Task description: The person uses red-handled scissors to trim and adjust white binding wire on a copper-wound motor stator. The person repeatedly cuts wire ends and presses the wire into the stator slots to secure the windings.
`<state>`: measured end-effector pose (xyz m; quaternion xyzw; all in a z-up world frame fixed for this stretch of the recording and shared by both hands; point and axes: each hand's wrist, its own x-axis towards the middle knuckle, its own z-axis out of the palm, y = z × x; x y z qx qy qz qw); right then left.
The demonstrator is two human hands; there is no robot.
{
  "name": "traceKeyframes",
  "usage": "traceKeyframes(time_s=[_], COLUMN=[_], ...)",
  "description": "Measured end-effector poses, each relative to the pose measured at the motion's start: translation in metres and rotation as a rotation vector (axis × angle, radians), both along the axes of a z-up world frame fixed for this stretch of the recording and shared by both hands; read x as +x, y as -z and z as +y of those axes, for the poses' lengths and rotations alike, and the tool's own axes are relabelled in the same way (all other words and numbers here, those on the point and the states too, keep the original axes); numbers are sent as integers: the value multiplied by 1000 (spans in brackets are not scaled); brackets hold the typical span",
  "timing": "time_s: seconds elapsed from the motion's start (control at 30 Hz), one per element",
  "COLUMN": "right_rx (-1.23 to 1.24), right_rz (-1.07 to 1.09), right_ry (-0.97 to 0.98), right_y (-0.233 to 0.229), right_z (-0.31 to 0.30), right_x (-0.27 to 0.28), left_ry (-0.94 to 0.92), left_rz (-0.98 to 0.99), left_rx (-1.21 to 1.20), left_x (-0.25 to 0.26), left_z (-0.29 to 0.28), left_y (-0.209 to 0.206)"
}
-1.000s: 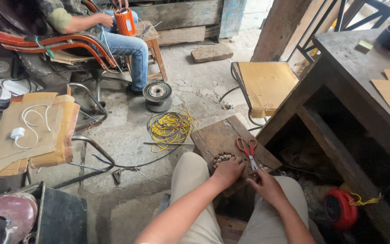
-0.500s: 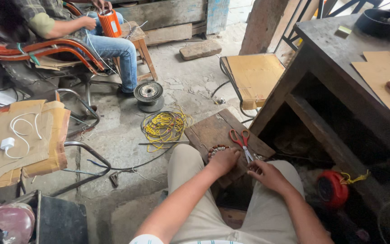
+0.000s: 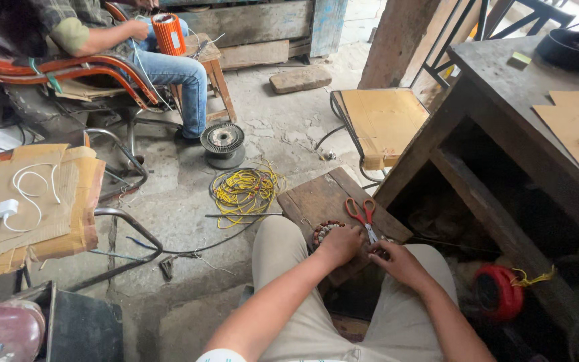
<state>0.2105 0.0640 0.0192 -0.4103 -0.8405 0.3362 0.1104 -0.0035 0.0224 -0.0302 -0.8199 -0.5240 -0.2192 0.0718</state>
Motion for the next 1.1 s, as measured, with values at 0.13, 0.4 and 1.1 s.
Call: traceKeyframes(time_s=[0.13,0.4,1.1], right_rx=[-2,59,6], right_rz=[-23,-5,-30], right_ry=[46,67,-21], right_y=[19,27,-3], right_z=[4,8,0], right_x=[4,-21,-17], left_ry=[-36,-11,214], left_rz=[-40,-153,-1154], left_rx=[-118,-150,-648], left_x=[1,-22,-23], left_z=[-1,-19,2], left_y=[5,-26,-18])
